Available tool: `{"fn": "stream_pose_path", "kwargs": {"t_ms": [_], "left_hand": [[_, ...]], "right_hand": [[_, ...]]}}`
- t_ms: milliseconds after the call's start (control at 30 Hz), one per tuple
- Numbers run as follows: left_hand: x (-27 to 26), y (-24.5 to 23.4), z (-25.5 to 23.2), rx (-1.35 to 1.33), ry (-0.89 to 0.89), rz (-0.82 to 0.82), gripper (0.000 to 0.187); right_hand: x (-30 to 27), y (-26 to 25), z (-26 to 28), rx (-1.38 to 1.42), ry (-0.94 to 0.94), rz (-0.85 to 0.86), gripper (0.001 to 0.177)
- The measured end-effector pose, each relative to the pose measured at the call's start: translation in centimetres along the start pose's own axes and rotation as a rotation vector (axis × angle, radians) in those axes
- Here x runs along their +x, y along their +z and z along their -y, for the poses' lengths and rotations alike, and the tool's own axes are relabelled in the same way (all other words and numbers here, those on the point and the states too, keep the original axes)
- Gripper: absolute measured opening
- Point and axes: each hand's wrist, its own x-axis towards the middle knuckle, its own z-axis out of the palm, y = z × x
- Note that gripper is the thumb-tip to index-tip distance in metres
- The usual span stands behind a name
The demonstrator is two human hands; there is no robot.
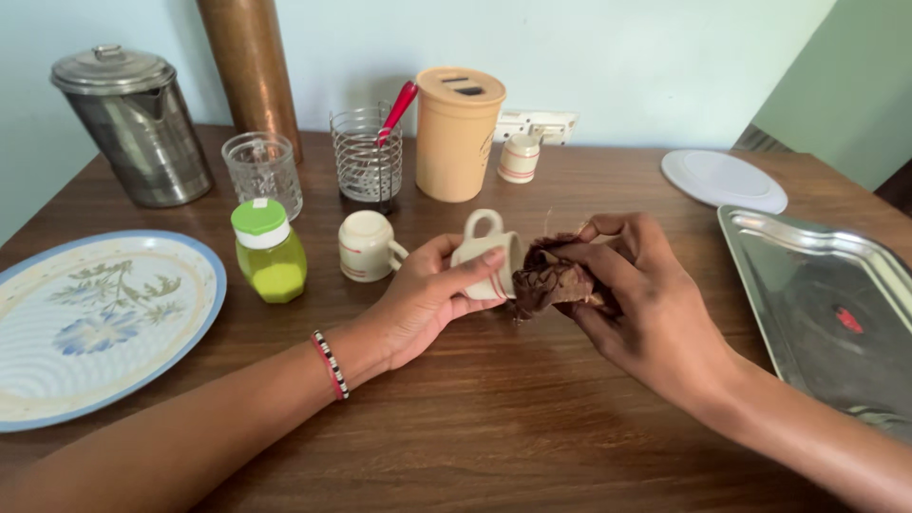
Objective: The person wipes a floral-patterned plate, a metal tray, and a small cup with a patterned cloth on a wooden table. The person wipes each item thoroughly, turning them over to clean both sides, then places them back on the table.
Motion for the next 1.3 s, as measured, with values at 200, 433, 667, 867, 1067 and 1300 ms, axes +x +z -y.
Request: {"fn": "stream_pose_path", "kwargs": {"t_ms": [200, 433, 667, 867, 1067, 1300], "left_hand": [[-2.7, 2.9, -0.8, 0.603, 0.006, 0.122, 0.06], [-5.2, 7.6, -1.0, 0.547, 0.077, 0.057, 0.059], [-5.1, 5.5, -1.4, 1.246, 0.906, 0.369, 0.064], [-4.0, 4.2, -2.4, 1.339, 1.129, 0.349, 0.058], [-4.9, 6.0, -2.2, 0.769, 0.349, 0.185, 0.064], [-3.9, 6.8, -1.7, 0.431, -0.438, 0.021, 0.063]], "right_hand": [[-2.5, 2.6, -1.5, 0.141, -0.232, -0.009, 0.032], [-4.6, 3.3, -2.8, 0.178, -0.374, -0.21, 0.014], [-7.7, 4.1, -4.0, 1.209, 0.36, 0.231, 0.011], [-5.9, 3.3, -4.4, 1.613, 0.641, 0.291, 0.012], [-6.5, 3.3, -3.1, 1.108, 0.451, 0.202, 0.014], [-4.5, 1.7, -4.2, -0.116, -0.886, -0.038, 0.018]]}}
